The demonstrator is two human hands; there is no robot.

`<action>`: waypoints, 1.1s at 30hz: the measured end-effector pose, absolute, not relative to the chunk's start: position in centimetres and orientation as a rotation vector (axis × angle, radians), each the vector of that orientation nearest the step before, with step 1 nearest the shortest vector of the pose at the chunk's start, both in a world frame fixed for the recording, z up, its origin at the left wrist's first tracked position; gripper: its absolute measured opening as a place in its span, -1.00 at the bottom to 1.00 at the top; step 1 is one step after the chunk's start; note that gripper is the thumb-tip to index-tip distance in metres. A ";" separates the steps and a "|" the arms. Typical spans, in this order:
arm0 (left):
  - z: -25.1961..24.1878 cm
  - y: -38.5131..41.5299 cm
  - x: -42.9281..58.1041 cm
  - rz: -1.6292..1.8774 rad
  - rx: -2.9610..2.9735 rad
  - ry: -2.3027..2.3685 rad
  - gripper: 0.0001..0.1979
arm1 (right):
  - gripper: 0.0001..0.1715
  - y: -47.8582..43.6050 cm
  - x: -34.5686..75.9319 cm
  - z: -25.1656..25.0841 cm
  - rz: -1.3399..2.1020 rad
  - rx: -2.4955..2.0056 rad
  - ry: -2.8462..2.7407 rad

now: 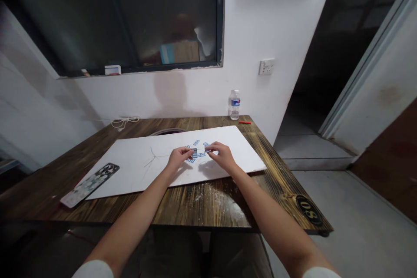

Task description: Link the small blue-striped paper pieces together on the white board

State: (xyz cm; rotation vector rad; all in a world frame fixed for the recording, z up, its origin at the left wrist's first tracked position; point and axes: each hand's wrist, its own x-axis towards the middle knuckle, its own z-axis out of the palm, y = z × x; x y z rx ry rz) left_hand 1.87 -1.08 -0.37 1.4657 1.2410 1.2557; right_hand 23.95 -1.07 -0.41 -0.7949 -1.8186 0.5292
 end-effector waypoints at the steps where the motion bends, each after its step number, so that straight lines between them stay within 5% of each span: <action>1: -0.3 -1.2 1.9 1.251 1.469 1.237 -0.61 | -0.77 -1.3 23.7 -0.3 0.571 -0.772 -1.826; 15: -0.1 -1.9 2.7 1.169 1.507 1.162 -0.61 | -0.45 -1.7 21.1 -2.3 1.028 -0.812 -1.489; 21: 0.0 -1.9 2.6 1.124 1.524 1.148 -0.60 | -0.61 -1.7 21.0 -2.4 1.037 -0.903 -1.429; 33: 0.1 -2.1 2.6 1.048 1.632 1.093 -0.57 | -0.57 -1.9 20.9 -2.2 1.125 -0.944 -1.372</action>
